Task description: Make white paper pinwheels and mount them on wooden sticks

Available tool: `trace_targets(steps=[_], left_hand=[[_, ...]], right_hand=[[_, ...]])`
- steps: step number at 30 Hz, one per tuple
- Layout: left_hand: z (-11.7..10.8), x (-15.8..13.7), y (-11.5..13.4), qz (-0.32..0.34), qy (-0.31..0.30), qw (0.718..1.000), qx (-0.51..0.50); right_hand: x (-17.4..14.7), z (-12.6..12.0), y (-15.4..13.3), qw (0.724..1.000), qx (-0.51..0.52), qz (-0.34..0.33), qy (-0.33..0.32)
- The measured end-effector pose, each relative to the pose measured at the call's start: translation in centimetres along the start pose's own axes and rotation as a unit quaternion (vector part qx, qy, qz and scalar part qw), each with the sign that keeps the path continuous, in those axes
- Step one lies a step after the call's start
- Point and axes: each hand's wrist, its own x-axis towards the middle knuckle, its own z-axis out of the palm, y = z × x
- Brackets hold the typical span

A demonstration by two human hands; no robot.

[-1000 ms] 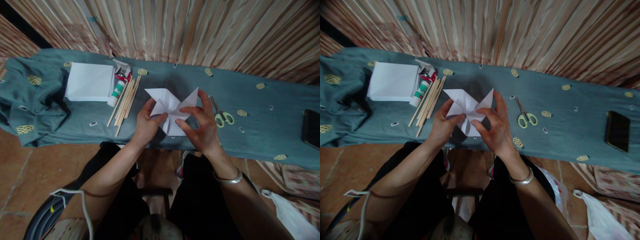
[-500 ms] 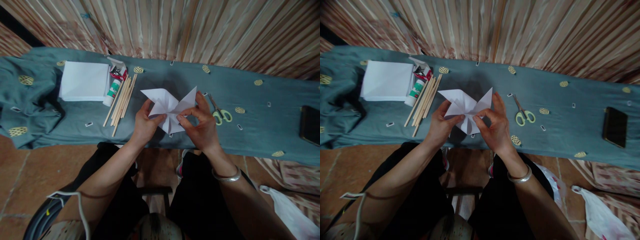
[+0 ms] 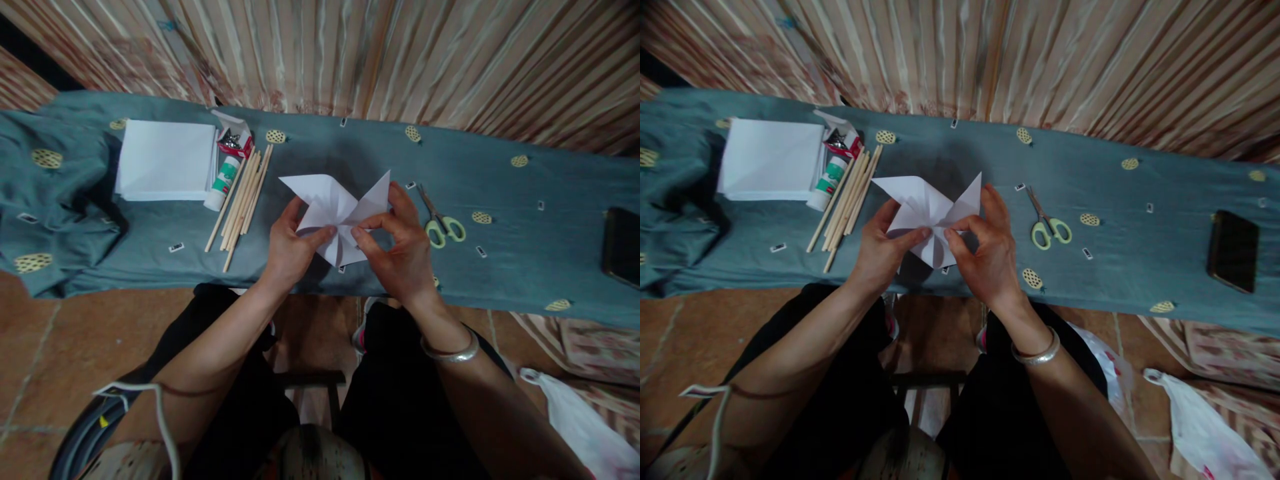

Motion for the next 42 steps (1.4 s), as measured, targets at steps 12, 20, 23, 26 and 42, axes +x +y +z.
trace_targets(steps=[12, 20, 23, 26, 42], left_hand=[[-0.2, 0.5, -0.1, -0.024, 0.025, 0.999, -0.034], [0.4, 0.1, -0.2, -0.059, 0.007, 0.997, -0.058], [0.6, 0.0, -0.4, -0.057, 0.007, 0.997, -0.057], [0.7, -0.1, -0.5, -0.049, 0.002, 0.997, -0.054], [0.7, -0.2, -0.5, -0.004, -0.012, 1.0, 0.0]], right_hand=[[0.4, -1.5, -1.3, 0.999, 0.044, 0.022, 0.021], [-0.1, 1.3, -0.8, 0.927, 0.307, 0.202, -0.074], [0.0, 1.8, -1.3, 0.915, 0.309, 0.259, -0.025], [0.2, 1.9, -1.5, 0.916, 0.281, 0.287, 0.001], [0.3, 1.9, -1.2, 0.952, 0.193, 0.236, 0.013]])
